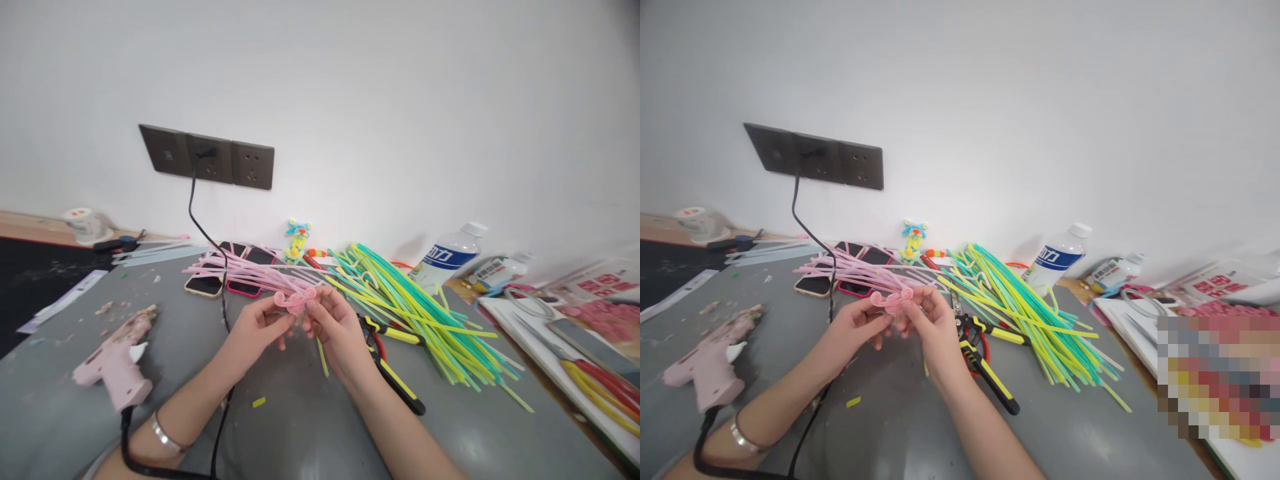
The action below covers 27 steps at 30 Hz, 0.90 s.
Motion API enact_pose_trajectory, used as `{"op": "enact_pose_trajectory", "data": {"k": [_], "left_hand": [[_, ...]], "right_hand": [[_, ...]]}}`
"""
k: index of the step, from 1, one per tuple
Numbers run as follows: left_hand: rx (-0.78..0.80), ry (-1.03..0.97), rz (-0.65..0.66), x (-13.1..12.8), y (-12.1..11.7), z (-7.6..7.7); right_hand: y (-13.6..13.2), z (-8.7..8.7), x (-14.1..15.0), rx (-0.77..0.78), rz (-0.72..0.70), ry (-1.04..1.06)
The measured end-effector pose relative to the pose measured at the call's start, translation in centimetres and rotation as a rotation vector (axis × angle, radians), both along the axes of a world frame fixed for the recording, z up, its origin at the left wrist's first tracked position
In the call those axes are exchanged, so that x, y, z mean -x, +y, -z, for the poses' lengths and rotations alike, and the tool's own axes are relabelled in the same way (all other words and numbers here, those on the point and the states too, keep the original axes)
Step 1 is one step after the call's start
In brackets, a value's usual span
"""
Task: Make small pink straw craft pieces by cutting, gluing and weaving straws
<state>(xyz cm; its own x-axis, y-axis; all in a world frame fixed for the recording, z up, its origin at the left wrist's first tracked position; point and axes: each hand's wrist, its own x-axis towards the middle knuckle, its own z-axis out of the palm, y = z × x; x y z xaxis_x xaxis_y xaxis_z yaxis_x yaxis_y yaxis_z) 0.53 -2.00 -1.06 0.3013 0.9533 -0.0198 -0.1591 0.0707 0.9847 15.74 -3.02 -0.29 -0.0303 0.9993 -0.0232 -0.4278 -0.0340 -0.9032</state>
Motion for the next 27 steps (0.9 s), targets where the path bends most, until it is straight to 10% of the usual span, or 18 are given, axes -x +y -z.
{"op": "enact_pose_trajectory", "data": {"k": [27], "left_hand": [[-0.064, 0.070, -0.045, -0.08, -0.10, -0.66]], "right_hand": [[-0.21, 0.15, 0.00, -0.082, 0.048, -0.114]]}}
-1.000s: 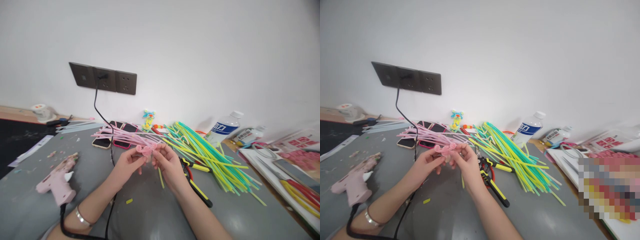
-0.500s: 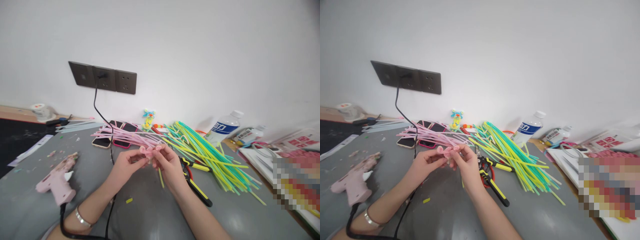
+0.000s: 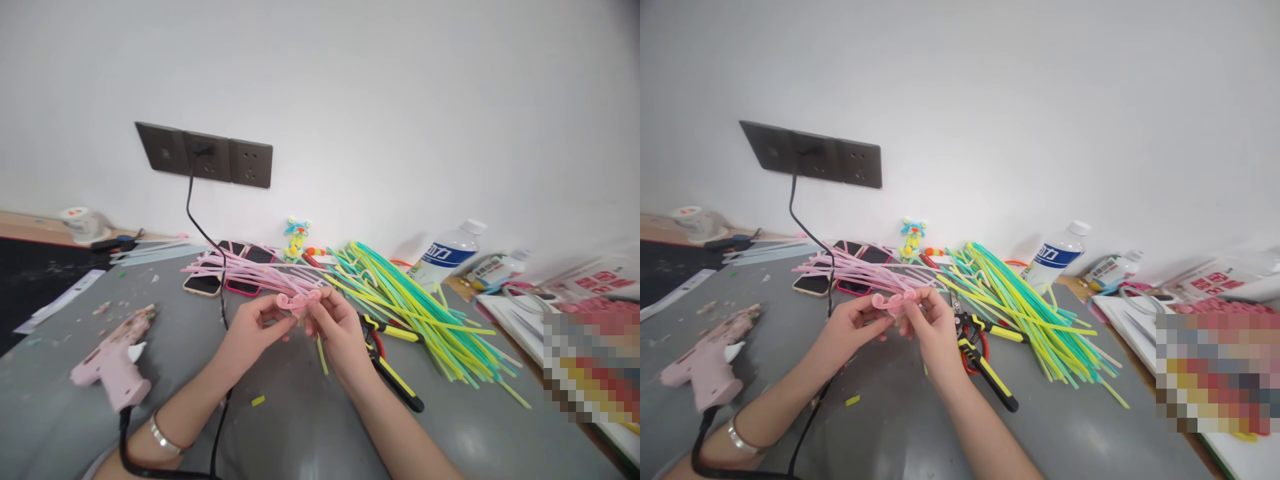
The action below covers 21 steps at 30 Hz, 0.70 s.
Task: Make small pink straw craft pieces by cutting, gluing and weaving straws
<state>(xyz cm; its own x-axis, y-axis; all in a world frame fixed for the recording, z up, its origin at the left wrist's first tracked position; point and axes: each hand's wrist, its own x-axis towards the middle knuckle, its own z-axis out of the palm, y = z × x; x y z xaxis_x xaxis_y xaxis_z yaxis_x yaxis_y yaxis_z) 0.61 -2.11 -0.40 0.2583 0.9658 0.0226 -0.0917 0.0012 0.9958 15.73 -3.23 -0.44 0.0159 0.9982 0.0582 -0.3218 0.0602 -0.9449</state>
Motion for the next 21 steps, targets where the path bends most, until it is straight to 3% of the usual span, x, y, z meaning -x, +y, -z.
{"op": "enact_pose_trajectory", "data": {"k": [7, 21], "left_hand": [[0.061, -0.075, -0.072, 0.09, -0.19, 0.09], [-0.018, -0.031, -0.112, 0.11, -0.61, -0.08]], "right_hand": [[-0.05, -0.08, -0.11, -0.029, 0.006, -0.031], [-0.14, -0.03, 0.08, -0.062, -0.035, -0.102]]}}
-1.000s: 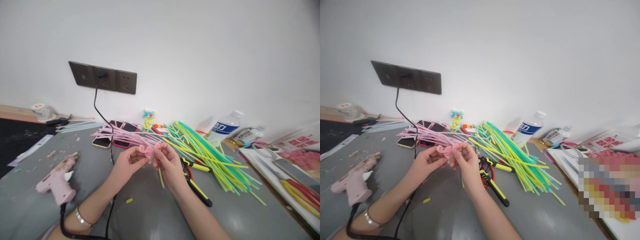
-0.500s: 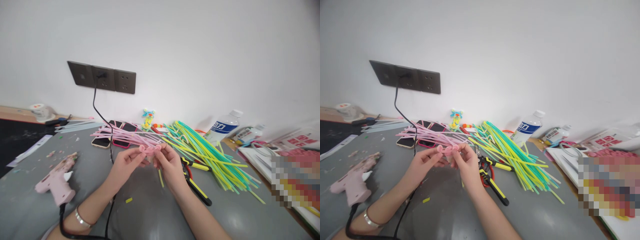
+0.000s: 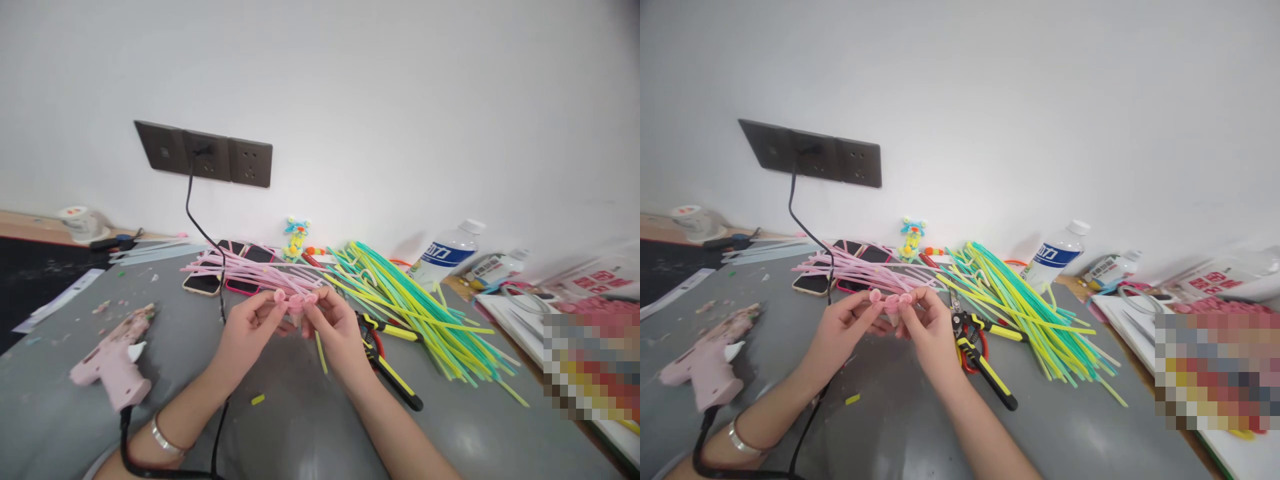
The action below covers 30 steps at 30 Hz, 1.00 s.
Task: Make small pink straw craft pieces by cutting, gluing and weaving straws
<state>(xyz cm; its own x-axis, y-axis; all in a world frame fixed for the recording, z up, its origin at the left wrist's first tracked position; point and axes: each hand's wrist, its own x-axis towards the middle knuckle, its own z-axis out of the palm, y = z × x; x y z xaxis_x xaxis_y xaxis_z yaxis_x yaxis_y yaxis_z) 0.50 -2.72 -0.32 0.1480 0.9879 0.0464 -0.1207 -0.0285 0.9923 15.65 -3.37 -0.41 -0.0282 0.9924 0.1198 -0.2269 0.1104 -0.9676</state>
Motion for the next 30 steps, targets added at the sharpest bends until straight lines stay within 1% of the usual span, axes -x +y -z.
{"op": "enact_pose_trajectory", "data": {"k": [8, 15, 22, 26, 30], "left_hand": [[-0.018, 0.022, 0.006, 0.07, -0.16, -0.02], [-0.089, 0.056, -0.032, -0.01, -0.16, -0.10], [-0.046, 0.027, 0.021, 0.25, -0.12, 0.30], [-0.083, 0.062, 0.034, 0.36, -0.12, 0.25], [-0.142, 0.145, 0.026, 0.52, -0.09, 0.30]], "right_hand": [[-0.09, -0.08, -0.05, -0.006, -0.007, -0.012], [-0.17, -0.05, -0.06, -0.057, -0.028, -0.019], [-0.08, 0.02, -0.18, -0.080, -0.045, -0.026], [-0.06, -0.01, -0.30, -0.080, -0.065, -0.034], [-0.01, 0.12, -0.33, -0.082, -0.090, -0.031]]}}
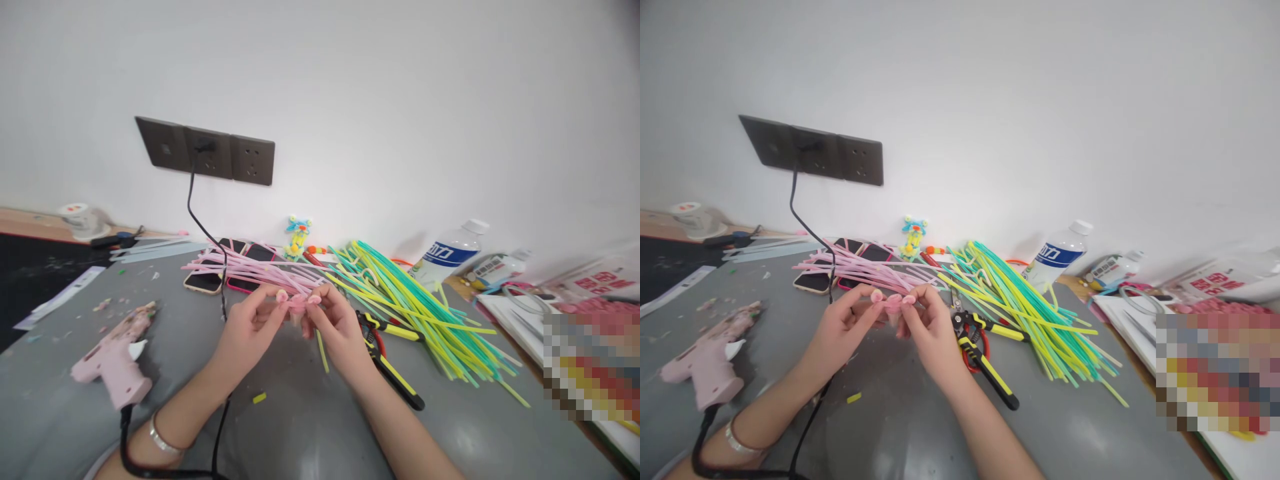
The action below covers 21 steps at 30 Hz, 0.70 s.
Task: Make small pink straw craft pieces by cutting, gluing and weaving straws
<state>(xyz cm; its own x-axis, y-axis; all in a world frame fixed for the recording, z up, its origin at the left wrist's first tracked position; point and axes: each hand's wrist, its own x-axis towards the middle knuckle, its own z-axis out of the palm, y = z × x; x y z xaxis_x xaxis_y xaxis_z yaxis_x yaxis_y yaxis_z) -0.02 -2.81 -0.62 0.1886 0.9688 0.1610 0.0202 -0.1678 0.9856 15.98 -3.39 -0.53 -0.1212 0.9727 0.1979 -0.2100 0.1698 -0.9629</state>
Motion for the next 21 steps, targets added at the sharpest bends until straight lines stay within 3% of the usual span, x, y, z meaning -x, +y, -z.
{"op": "enact_pose_trajectory", "data": {"k": [11, 21], "left_hand": [[-0.110, 0.064, -0.004, -0.04, -0.25, -0.30], [-0.020, -0.001, 0.009, -0.08, -0.10, -0.03]], "right_hand": [[0.00, -0.03, 0.05, -0.001, -0.004, 0.023], [0.03, -0.01, 0.05, -0.017, 0.002, 0.025]]}}
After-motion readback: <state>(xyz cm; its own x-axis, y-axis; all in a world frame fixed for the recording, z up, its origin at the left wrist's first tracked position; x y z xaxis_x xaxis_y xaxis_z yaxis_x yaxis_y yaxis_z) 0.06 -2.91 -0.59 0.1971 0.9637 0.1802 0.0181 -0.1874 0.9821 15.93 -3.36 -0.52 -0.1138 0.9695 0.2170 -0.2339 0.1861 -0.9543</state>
